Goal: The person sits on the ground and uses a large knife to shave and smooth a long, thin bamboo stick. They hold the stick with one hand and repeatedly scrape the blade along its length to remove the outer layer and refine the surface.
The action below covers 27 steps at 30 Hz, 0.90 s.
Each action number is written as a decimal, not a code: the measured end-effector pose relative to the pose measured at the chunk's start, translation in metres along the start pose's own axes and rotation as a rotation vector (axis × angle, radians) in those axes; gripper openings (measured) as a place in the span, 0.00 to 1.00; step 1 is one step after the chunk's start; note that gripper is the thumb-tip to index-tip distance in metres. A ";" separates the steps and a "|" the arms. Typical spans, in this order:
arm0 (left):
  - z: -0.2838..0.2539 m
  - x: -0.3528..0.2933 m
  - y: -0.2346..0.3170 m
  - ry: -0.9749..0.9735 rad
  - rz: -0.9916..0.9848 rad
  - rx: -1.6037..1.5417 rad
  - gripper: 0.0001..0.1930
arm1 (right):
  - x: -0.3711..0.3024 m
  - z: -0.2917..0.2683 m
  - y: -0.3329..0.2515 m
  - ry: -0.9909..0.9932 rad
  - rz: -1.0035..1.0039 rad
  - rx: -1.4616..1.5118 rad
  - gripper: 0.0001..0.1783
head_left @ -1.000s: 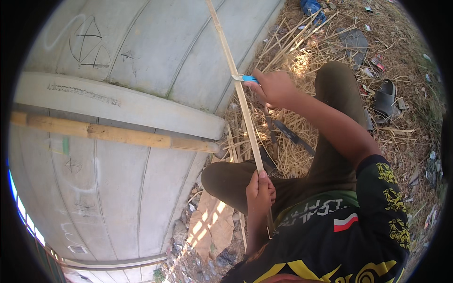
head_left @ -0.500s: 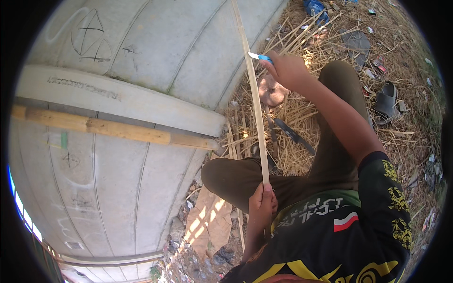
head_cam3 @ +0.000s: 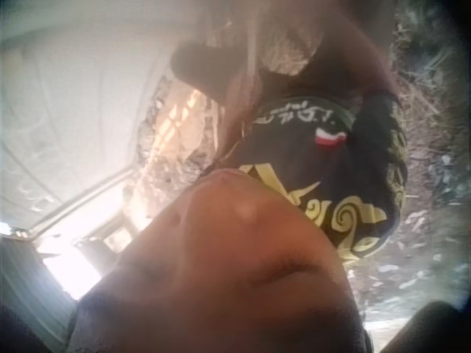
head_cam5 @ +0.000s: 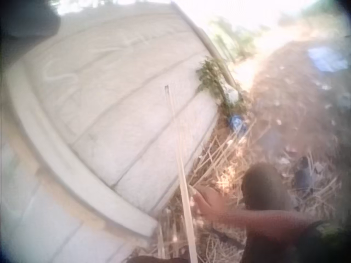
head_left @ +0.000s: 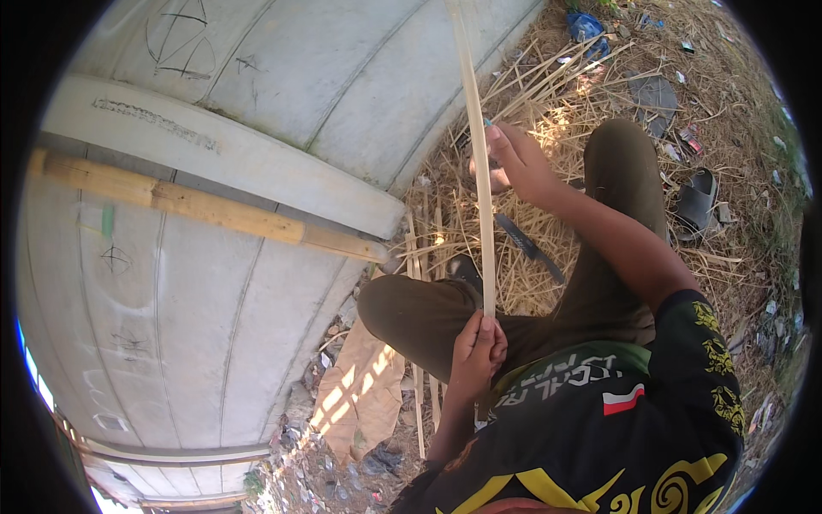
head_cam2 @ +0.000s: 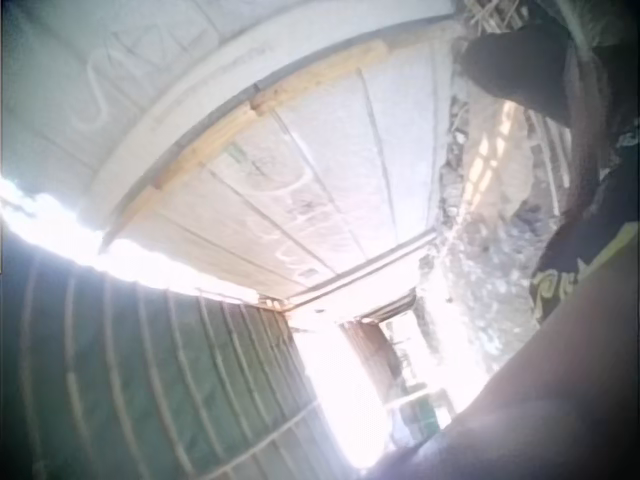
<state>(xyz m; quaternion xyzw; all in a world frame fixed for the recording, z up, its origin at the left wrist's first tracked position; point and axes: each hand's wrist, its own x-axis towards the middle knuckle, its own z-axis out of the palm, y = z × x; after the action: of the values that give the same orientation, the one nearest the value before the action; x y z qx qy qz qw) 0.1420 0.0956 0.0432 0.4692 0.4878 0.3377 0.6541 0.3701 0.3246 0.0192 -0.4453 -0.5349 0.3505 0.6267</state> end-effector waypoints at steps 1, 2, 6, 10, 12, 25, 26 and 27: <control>0.001 0.016 -0.001 -0.016 0.013 -0.095 0.19 | -0.006 0.006 -0.001 -0.058 0.072 0.066 0.32; 0.001 0.034 0.000 -0.030 0.002 -0.171 0.19 | -0.010 0.008 -0.012 -0.160 0.235 0.222 0.31; 0.003 0.073 0.003 -0.072 -0.041 -0.364 0.19 | -0.021 0.009 -0.037 -0.370 0.569 0.573 0.28; 0.000 0.074 -0.001 -0.101 -0.055 -0.455 0.19 | -0.027 0.009 -0.035 -0.448 0.579 0.610 0.27; 0.000 0.076 -0.001 -0.081 -0.045 -0.489 0.19 | -0.030 0.009 -0.038 -0.495 0.569 0.614 0.25; -0.013 0.034 -0.011 -0.206 -0.115 -0.340 0.25 | -0.005 -0.009 -0.025 -0.318 0.506 0.723 0.20; -0.012 0.023 -0.007 -0.216 -0.119 -0.386 0.24 | -0.006 -0.013 -0.026 -0.336 0.487 0.716 0.19; -0.013 0.015 -0.006 -0.224 -0.120 -0.401 0.23 | -0.006 -0.016 -0.027 -0.339 0.501 0.719 0.19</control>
<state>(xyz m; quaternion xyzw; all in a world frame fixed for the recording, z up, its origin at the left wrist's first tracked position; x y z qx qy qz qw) 0.1343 0.1107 0.0320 0.3347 0.3621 0.3342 0.8032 0.3838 0.3067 0.0414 -0.2518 -0.3502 0.7220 0.5409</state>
